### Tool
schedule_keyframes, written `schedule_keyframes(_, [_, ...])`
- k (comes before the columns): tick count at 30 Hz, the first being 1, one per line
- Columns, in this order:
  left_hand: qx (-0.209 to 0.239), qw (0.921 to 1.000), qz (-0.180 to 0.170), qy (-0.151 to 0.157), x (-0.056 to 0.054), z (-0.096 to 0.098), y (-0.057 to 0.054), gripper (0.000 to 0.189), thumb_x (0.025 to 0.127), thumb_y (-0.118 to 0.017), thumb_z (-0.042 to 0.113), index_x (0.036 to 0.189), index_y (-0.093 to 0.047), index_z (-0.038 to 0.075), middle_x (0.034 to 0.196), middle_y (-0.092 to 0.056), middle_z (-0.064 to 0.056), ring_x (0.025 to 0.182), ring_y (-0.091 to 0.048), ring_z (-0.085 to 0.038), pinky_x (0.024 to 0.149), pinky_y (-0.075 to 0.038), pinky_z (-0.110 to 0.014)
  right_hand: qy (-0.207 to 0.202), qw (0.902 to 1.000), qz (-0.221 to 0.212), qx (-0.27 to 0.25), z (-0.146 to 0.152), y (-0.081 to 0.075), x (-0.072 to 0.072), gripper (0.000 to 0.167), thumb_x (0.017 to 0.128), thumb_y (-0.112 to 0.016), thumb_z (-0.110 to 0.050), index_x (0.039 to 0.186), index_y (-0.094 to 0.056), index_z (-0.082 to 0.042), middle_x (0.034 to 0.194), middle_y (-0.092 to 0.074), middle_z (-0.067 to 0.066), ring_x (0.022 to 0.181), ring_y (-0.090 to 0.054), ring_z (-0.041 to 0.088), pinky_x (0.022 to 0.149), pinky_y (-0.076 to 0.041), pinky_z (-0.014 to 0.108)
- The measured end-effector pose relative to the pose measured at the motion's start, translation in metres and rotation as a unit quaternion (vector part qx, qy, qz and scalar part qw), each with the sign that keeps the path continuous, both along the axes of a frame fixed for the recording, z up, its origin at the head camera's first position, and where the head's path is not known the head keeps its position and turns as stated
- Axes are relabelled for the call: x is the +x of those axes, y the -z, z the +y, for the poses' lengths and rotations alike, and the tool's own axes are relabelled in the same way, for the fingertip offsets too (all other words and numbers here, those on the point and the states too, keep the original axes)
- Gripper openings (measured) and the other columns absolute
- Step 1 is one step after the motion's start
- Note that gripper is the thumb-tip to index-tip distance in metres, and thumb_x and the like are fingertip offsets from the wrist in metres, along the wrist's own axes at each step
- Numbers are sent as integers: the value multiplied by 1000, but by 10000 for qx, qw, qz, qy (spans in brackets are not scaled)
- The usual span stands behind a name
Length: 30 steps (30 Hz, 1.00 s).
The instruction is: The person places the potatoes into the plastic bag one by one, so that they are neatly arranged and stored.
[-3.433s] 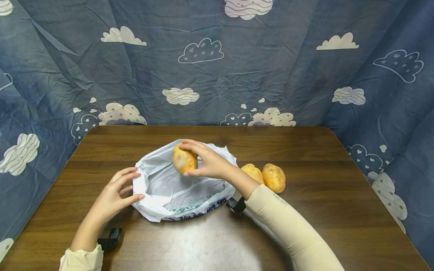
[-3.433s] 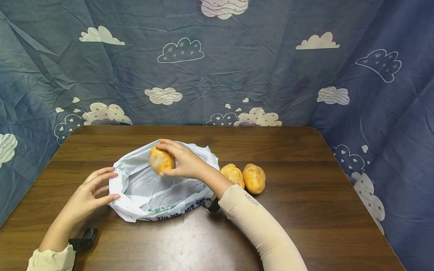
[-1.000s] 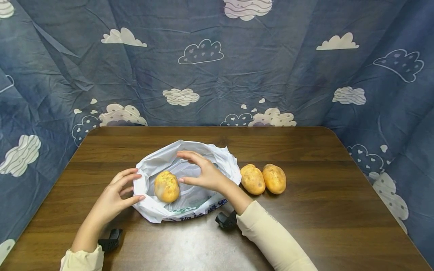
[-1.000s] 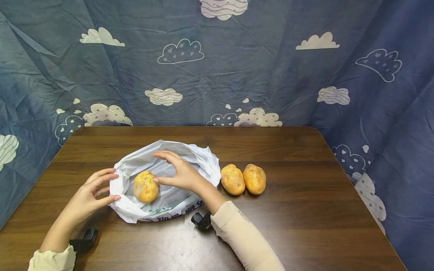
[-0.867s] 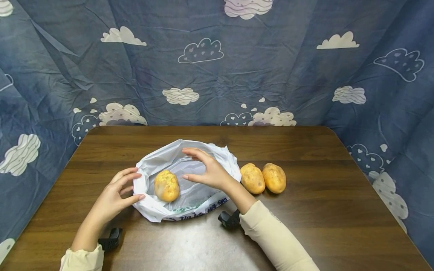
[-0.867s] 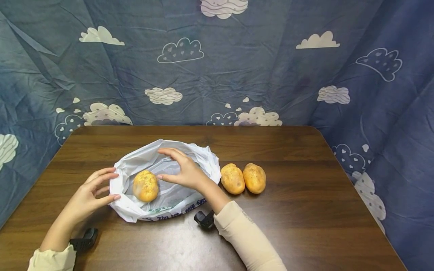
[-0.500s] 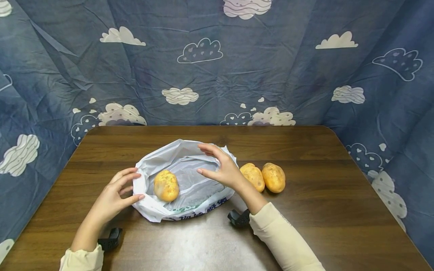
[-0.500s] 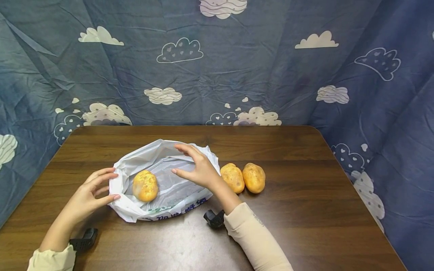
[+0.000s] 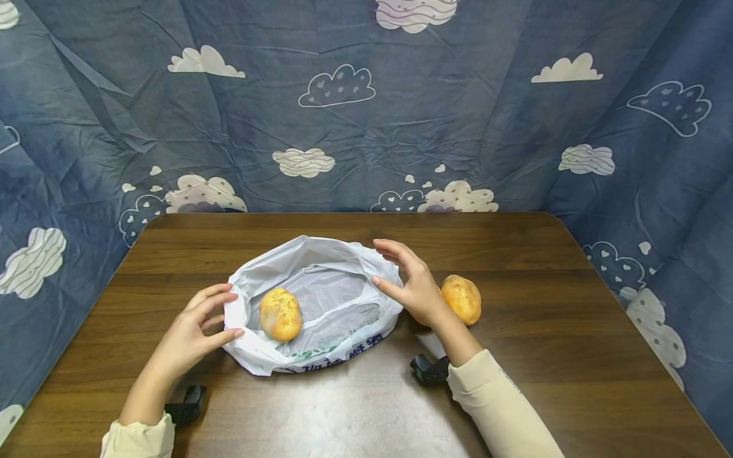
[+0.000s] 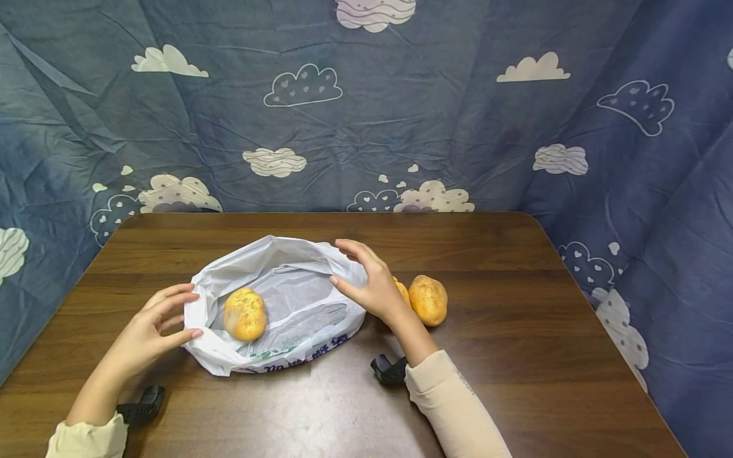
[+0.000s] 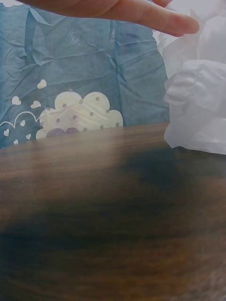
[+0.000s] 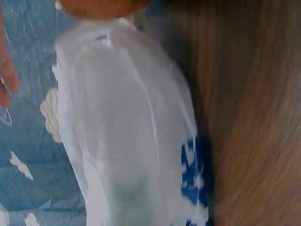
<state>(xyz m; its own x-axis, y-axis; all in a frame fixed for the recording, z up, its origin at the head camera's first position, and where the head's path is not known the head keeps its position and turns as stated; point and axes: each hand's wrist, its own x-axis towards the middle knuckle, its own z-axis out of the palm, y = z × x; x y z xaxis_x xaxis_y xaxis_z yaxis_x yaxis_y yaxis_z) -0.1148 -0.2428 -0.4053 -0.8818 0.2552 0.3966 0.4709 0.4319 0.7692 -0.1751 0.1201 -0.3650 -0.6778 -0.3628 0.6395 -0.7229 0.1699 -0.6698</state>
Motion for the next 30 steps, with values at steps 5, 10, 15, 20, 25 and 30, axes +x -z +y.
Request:
schedule_keyframes(5, [-25,10000,-4,-10,0,0,0,53,64,-75,-11,111,-53,-8,127,-39,-18,109,-41,1,82,-45,-11,270,9996,109,67,16,3,1,51,70,-67,14,117,-46,14,118,-49,25,107,-49,34,93,-41,46])
schedule_keyframes(10, [-47,10000,-4,-22,-1,-1,1,53,63,-75,-12,111,-53,-9,126,-39,-18,109,-41,1,82,-45,-11,391,9992,30,31,30,6,4,51,70,-65,15,117,-46,14,118,-49,27,106,-48,39,92,-41,48])
schedule_keyframes(15, [-41,10000,3,-6,0,-2,1,53,63,-75,-12,111,-53,-8,126,-39,-18,109,-40,1,81,-45,-10,527,9986,-60,19,41,11,5,52,70,-65,16,118,-45,14,118,-49,25,105,-47,42,90,-41,51])
schedule_keyframes(20, [-37,10000,-30,26,-1,-1,1,53,64,-75,-10,112,-53,-7,127,-38,-17,109,-40,1,81,-45,-10,686,9976,-5,-21,51,17,7,52,69,-65,18,117,-46,15,116,-50,26,103,-48,43,90,-41,48])
schedule_keyframes(25, [-84,9999,-63,-7,-1,0,1,53,65,-75,-8,113,-53,-6,127,-39,-16,110,-39,1,82,-45,-11,912,9957,124,47,61,22,9,51,68,-65,18,115,-47,15,114,-51,26,100,-50,42,90,-43,44])
schedule_keyframes(30, [-73,10000,-62,-27,-1,-1,2,53,64,-75,-9,112,-53,-6,126,-39,-16,109,-39,1,82,-45,-11,1120,9936,111,102,71,23,12,52,67,-65,19,115,-47,16,114,-51,26,99,-50,44,88,-43,46])
